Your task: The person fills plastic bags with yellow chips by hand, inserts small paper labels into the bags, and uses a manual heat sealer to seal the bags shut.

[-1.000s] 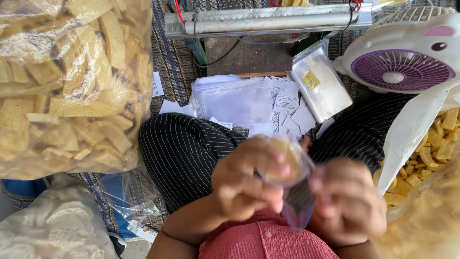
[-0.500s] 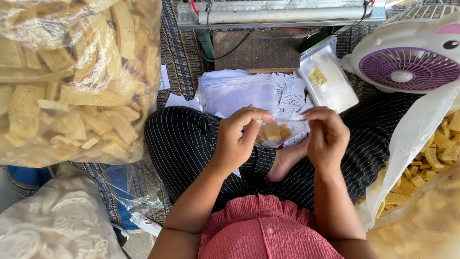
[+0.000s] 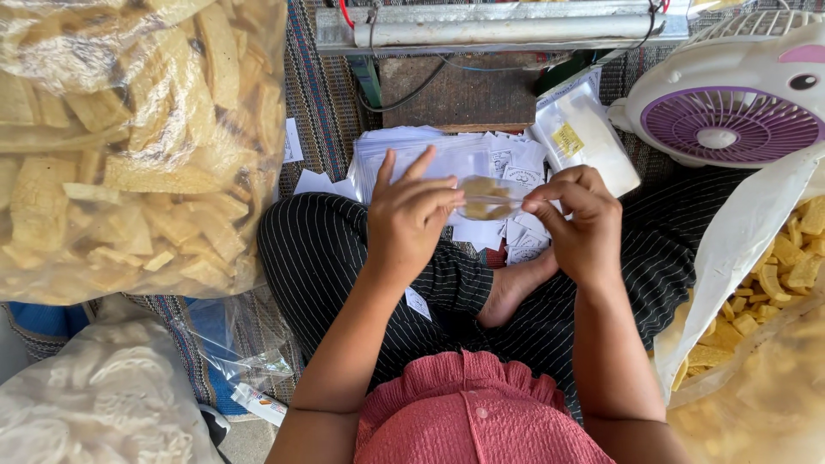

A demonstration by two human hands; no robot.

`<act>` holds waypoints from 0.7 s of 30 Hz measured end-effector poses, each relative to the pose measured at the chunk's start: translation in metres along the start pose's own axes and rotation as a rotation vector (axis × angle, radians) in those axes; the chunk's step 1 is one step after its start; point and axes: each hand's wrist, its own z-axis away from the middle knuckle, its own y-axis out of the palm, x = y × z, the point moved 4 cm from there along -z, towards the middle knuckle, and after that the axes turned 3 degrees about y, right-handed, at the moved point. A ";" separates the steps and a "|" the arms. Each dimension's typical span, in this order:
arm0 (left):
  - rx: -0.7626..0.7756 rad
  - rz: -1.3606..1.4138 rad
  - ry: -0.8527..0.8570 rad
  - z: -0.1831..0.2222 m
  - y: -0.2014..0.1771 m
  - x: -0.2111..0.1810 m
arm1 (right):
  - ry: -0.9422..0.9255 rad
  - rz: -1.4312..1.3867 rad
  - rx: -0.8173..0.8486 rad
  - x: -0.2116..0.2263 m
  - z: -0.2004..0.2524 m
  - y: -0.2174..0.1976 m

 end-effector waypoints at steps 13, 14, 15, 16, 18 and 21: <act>-0.382 1.284 -0.916 -0.042 0.061 0.063 | 0.377 -1.115 -0.113 -0.058 -0.073 0.025; -0.399 1.300 -0.909 -0.045 0.058 0.064 | 0.415 -1.107 -0.167 -0.061 -0.076 0.030; -0.416 1.317 -0.901 -0.048 0.055 0.066 | 0.452 -1.098 -0.221 -0.064 -0.078 0.035; -0.416 1.317 -0.897 -0.048 0.053 0.071 | 0.448 -1.099 -0.220 -0.062 -0.081 0.042; -0.446 1.339 -0.892 -0.046 0.048 0.083 | 0.498 -1.169 -0.277 -0.060 -0.085 0.057; -0.559 1.310 -0.880 -0.050 0.038 0.091 | 0.560 -1.161 -0.316 -0.050 -0.092 0.077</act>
